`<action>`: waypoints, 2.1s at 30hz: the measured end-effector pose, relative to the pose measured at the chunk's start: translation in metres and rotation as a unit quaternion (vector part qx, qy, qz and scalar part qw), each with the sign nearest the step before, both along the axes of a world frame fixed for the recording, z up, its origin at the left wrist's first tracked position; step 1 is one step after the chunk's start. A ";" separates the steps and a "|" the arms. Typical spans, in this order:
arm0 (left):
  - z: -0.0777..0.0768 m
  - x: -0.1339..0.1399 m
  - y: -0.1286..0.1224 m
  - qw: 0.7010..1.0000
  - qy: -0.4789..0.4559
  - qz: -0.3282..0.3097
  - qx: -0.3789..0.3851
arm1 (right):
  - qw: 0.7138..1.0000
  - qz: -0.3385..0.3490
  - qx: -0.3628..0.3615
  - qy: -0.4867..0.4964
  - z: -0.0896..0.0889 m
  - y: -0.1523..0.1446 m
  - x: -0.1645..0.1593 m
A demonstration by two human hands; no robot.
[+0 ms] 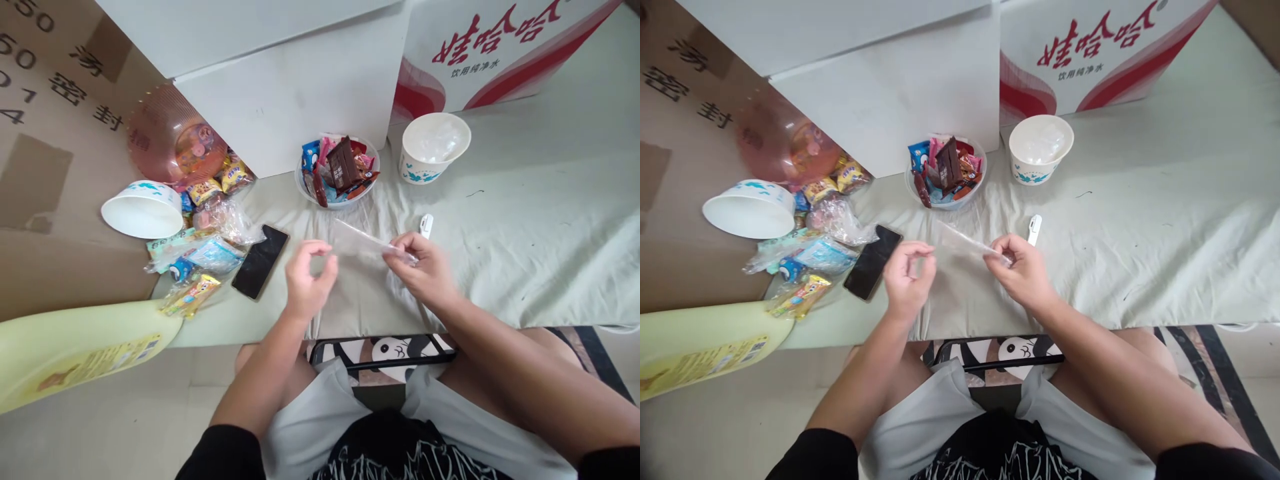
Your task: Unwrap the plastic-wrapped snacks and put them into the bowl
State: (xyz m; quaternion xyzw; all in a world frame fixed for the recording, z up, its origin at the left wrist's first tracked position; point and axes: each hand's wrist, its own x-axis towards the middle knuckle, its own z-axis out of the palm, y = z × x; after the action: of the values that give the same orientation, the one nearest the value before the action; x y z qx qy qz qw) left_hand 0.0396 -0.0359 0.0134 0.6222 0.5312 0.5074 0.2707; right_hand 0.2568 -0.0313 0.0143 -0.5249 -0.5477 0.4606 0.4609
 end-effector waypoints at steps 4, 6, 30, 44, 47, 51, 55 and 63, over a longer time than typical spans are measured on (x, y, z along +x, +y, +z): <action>0.005 0.031 -0.014 0.974 -0.097 -0.143 -0.145 | 0.986 0.119 0.039 0.112 0.005 -0.007 -0.003; 0.006 0.042 -0.013 0.957 -0.144 -0.160 -0.196 | 0.968 0.171 0.015 0.181 0.006 -0.009 -0.004; 0.066 0.238 0.258 0.756 0.545 -0.251 -0.264 | 0.961 -0.088 -0.090 0.248 0.021 0.044 0.075; 0.047 0.064 0.052 0.974 0.166 -0.105 -0.115 | 0.895 0.113 0.154 -0.404 -0.017 0.029 0.085; 0.021 0.031 0.021 0.979 0.114 -0.080 -0.146 | 0.864 0.142 0.155 -0.458 -0.033 0.026 0.084; 0.006 -0.007 0.000 0.991 0.043 -0.036 -0.124 | 0.847 0.127 0.212 -0.472 -0.034 0.019 0.080; 0.004 -0.036 -0.011 0.997 -0.017 0.027 -0.069 | 0.913 0.142 0.128 -0.360 -0.024 -0.006 0.057; 0.009 -0.081 -0.004 0.949 -0.265 0.169 -0.031 | 0.980 0.083 0.011 -0.183 0.021 0.003 -0.114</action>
State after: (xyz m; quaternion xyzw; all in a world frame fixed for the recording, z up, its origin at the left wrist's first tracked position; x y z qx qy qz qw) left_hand -0.0419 -0.0399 0.0224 0.3577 0.5528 0.6759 0.3311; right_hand 0.1428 -0.0287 0.0351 -0.5478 -0.6696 0.3872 0.3188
